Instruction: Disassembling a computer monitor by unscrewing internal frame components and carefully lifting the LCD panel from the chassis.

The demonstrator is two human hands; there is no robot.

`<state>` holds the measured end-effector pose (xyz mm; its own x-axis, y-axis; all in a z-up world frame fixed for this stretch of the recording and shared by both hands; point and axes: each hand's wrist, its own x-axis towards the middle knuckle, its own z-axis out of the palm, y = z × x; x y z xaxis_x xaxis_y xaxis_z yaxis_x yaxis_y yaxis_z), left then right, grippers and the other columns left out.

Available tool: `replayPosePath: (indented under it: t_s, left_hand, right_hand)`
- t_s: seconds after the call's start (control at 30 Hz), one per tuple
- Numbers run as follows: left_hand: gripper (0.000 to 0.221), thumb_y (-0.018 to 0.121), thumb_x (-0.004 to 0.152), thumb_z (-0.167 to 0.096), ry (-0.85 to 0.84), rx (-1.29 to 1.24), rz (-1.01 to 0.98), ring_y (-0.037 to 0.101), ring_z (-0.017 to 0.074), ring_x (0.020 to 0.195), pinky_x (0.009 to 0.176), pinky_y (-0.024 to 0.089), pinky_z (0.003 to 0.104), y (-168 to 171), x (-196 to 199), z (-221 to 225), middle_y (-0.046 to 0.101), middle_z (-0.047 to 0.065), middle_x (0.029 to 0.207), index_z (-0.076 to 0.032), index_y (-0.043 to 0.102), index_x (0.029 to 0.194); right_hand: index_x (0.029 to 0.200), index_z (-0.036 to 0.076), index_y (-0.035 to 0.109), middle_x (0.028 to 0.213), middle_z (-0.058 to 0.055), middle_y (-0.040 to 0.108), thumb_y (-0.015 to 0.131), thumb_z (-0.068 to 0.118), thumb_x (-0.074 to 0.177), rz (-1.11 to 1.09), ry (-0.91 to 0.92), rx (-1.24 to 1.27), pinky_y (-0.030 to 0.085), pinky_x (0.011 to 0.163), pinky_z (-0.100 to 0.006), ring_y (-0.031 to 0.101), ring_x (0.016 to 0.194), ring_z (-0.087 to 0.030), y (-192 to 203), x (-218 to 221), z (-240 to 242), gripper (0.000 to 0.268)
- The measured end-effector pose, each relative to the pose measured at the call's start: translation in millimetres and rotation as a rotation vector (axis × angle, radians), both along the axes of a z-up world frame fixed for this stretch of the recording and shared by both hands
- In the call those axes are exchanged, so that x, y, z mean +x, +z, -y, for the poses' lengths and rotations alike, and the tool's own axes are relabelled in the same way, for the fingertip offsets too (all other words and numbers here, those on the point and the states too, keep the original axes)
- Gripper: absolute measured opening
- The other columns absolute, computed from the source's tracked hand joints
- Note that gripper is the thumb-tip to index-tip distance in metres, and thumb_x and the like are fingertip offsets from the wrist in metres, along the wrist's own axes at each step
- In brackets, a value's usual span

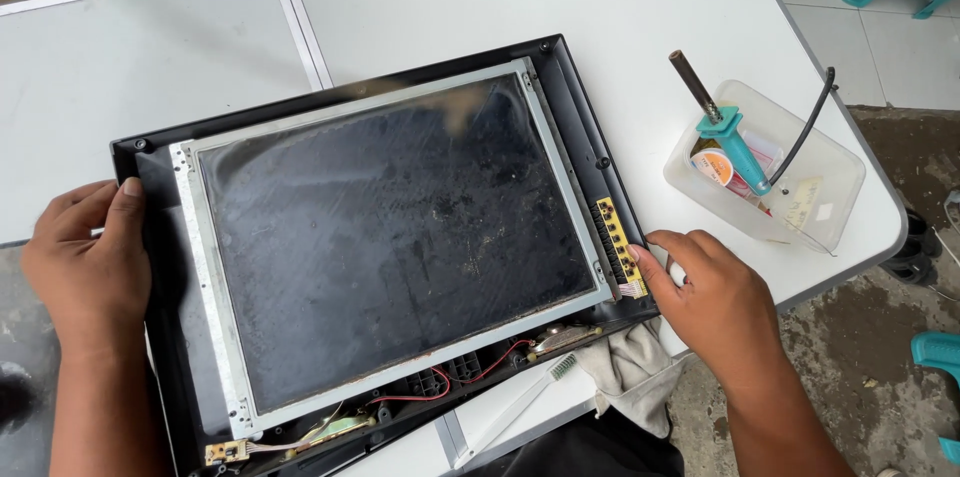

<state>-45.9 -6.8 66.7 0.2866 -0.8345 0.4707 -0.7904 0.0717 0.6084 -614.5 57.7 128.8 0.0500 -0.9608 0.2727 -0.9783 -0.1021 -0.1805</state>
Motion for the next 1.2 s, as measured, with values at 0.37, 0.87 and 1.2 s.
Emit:
replayPosePath:
  t_s: [0.37, 0.87, 1.2]
  left_hand:
    - [0.019, 0.063, 0.127, -0.027, 0.000, 0.142, -0.288, 0.061, 0.0176, 0.123, 0.105, 0.046, 0.033, -18, 8, 4, 0.062, 0.004, 0.134, -0.009, 0.069, 0.130]
    - [0.049, 0.055, 0.142, -0.024, -0.066, 0.217, -0.426, 0.039, 0.0048, 0.090, 0.087, 0.034, 0.027, -93, 71, 22, 0.039, -0.008, 0.096, -0.019, 0.040, 0.096]
    - [0.040, 0.056, 0.149, -0.024, -0.109, 0.163, -0.350, 0.051, 0.0074, 0.111, 0.111, 0.045, 0.029, -109, 83, 21, 0.053, -0.005, 0.113, -0.015, 0.054, 0.110]
  right_hand:
    - [0.108, 0.029, 0.050, 0.095, 0.012, 0.041, 0.047, 0.042, 0.113, 1.129, 0.383, -0.171, 0.048, 0.058, -0.016, 0.047, 0.073, -0.001, 69, -95, 28, 0.014]
    - [0.081, 0.010, 0.050, 0.069, -0.005, 0.043, 0.062, 0.024, 0.102, 1.455, 0.215, -0.333, 0.038, 0.039, -0.029, 0.046, 0.051, -0.018, 67, 13, 36, 0.028]
    - [0.084, 0.012, 0.048, 0.070, -0.003, 0.042, 0.059, 0.030, 0.104, 1.440, 0.231, -0.378, 0.035, 0.038, -0.029, 0.042, 0.049, -0.017, 63, 13, 37, 0.030]
